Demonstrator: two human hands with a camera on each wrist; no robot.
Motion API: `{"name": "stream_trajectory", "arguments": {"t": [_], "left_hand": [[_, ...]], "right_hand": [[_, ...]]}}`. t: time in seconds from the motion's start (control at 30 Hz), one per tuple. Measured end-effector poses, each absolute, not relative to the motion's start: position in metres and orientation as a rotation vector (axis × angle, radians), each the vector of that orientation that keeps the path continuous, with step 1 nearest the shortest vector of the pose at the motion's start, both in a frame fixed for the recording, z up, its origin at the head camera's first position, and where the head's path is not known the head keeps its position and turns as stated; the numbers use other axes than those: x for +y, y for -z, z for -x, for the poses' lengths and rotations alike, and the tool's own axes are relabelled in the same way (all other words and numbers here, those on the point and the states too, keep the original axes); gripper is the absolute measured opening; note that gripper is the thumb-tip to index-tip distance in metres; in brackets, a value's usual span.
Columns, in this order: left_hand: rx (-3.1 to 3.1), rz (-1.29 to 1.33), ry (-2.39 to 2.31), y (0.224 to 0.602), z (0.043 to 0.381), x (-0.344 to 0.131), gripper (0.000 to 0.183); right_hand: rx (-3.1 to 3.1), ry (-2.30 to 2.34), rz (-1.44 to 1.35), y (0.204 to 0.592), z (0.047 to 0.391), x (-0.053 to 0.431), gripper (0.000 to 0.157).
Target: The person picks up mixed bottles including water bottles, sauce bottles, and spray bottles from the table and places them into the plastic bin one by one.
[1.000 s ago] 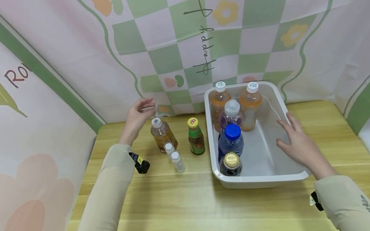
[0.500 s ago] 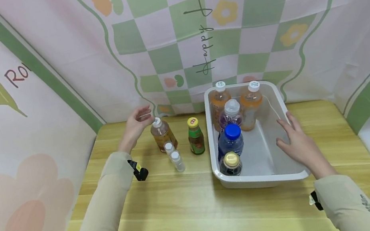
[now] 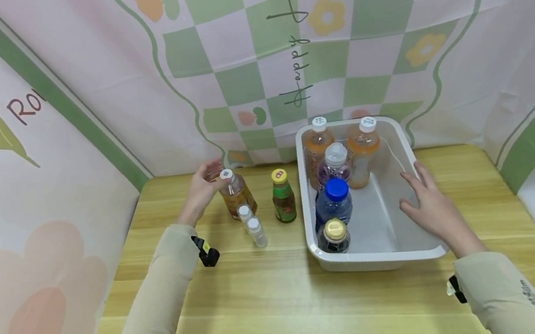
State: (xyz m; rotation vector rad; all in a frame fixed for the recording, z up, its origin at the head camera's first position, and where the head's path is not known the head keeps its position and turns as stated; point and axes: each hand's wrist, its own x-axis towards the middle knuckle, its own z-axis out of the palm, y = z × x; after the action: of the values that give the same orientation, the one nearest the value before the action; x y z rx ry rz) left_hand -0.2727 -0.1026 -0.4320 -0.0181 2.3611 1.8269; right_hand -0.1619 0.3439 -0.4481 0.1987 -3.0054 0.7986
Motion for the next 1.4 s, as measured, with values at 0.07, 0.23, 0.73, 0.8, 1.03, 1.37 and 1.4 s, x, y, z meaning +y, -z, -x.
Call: {"name": "stream_trajectory", "arguments": {"t": [0.07,0.23,0.73,0.8,1.03,1.37,1.4], "left_hand": [[2.367,0.011,-1.835,0.434,0.273,-0.100,0.066],[2.377,0.023,-1.848,0.438,0.273,-0.096,0.067],[2.398,0.101,-1.967,0.448,0.272,-0.090,0.071],[2.400,0.116,-1.983,0.448,0.271,-0.090,0.071],[2.428,0.159,-2.093,0.447,0.271,-0.089,0.067],[2.489,0.131,-2.169,0.425,0.269,-0.094,0.067],[2.482,0.130,-2.182,0.423,0.269,-0.095,0.067]], "right_hand": [[-3.006,-0.787,-0.195,0.447,0.162,0.345,0.065],[-3.013,-0.767,-0.188,0.448,0.161,0.345,0.065],[-2.999,-0.784,-0.188,0.447,0.162,0.343,0.066],[-2.999,-0.791,-0.186,0.448,0.161,0.344,0.066],[-2.995,-0.816,-0.192,0.449,0.160,0.346,0.066],[-2.982,-0.804,-0.197,0.448,0.161,0.345,0.063],[-2.983,-0.802,-0.198,0.448,0.161,0.345,0.063]]}}
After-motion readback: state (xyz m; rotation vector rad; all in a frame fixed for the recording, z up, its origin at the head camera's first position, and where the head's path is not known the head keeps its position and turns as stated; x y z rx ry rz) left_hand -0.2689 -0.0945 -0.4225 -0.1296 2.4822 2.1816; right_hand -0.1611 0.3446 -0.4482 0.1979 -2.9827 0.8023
